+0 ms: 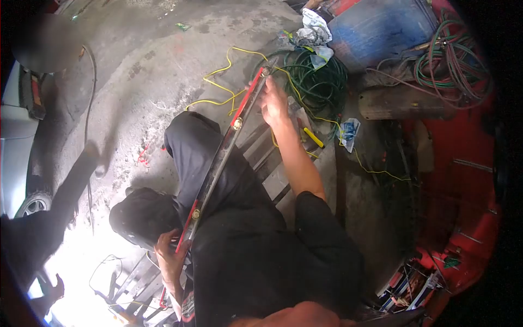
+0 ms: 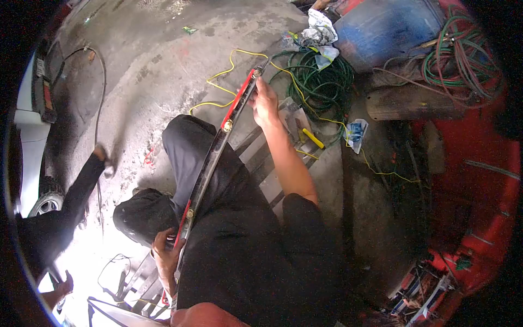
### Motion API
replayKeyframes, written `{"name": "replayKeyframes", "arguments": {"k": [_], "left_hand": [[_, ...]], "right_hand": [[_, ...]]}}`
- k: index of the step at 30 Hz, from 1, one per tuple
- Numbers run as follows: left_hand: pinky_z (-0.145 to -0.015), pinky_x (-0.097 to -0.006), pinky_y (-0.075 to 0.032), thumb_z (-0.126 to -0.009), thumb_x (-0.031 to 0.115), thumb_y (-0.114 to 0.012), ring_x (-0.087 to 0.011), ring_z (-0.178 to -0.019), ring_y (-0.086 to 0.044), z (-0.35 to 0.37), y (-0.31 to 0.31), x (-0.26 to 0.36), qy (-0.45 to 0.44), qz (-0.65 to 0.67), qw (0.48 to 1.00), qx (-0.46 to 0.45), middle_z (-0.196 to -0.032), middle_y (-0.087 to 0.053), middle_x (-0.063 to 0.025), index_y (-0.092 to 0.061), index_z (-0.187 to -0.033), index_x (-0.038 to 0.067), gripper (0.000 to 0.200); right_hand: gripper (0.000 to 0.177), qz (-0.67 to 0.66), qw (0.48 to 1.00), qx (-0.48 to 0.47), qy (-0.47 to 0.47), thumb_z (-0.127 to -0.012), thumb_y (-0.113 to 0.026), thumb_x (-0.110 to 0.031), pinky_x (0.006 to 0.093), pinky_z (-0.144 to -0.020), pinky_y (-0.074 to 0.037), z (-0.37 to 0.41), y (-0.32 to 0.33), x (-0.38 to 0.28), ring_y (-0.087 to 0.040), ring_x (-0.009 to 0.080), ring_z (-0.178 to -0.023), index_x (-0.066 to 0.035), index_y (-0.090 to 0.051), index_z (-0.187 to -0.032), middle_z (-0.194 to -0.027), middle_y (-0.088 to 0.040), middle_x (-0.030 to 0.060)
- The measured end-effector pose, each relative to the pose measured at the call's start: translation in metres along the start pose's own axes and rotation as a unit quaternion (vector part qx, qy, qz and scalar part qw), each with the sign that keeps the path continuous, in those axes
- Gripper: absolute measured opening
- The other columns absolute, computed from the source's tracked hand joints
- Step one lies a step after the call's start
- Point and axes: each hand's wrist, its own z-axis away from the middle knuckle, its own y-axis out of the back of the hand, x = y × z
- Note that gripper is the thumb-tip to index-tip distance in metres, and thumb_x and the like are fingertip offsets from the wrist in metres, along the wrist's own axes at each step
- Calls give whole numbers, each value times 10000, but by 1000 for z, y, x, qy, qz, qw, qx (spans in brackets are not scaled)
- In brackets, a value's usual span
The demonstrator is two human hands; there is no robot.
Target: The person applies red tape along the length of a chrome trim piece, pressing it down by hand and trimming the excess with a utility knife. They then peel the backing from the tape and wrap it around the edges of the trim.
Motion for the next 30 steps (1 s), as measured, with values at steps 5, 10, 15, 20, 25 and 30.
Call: {"name": "replayKeyframes", "arguments": {"k": [5, 10, 15, 20, 25, 30], "left_hand": [[-949, -437, -465, -734, 112, -844, -301, -1041, -672, 8, -15, -23, -40, -84, 995, -27, -1117, -703, -121, -639, -1303, 52, 608], [-956, -455, -460, -745, 117, -832, -317, -1047, -667, 7, -18, -23, -59, -115, 991, -38, -1161, -687, -145, -569, -1399, 60, 707], [-945, -449, -467, -750, 113, -827, -325, -1040, -668, 8, -20, -31, -54, -98, 993, -41, -1239, -672, -170, -521, -1444, 52, 761], [-945, -438, -464, -766, 110, -817, -334, -1040, -674, 13, -28, -47, -72, -104, 992, -22, -1256, -678, -164, -538, -1416, 42, 711], [-959, -420, -456, -793, 122, -798, -322, -1049, -680, 15, -25, -39, -83, -120, 988, -42, -1187, -712, -156, -611, -1329, 35, 574], [-978, -416, -453, -786, 118, -801, -323, -1046, -684, 13, -21, -26, -76, -94, 992, -32, -1166, -717, -155, -645, -1289, 49, 530]], "right_hand": [[390, -125, 989, -48, -58, -1095, -492, -406, 509, -965, -563, -12, -4, -2, -676, 374, -1116, -84, -507, -1313, -1183, -682, 200], [375, -181, 980, -56, -61, -1102, -463, -396, 562, -1033, -513, -33, 10, 6, -657, 392, -1133, -84, -542, -1294, -1187, -668, 192], [387, -158, 986, -53, -29, -1087, -489, -412, 580, -1084, -465, -33, 13, -3, -633, 381, -1152, -76, -585, -1254, -1152, -659, 155], [349, -181, 980, -43, -72, -1107, -443, -392, 553, -1009, -535, -24, 12, -15, -673, 393, -1116, -78, -586, -1158, -1180, -686, 187], [350, -165, 981, -65, -81, -1116, -408, -390, 562, -1020, -527, -18, 14, -6, -654, 395, -1159, -90, -558, -1215, -1263, -663, 217], [343, -181, 977, -62, -90, -1110, -439, -395, 591, -1030, -512, -19, 17, 1, -644, 402, -1173, -115, -552, -1273, -1253, -659, 205]]}}
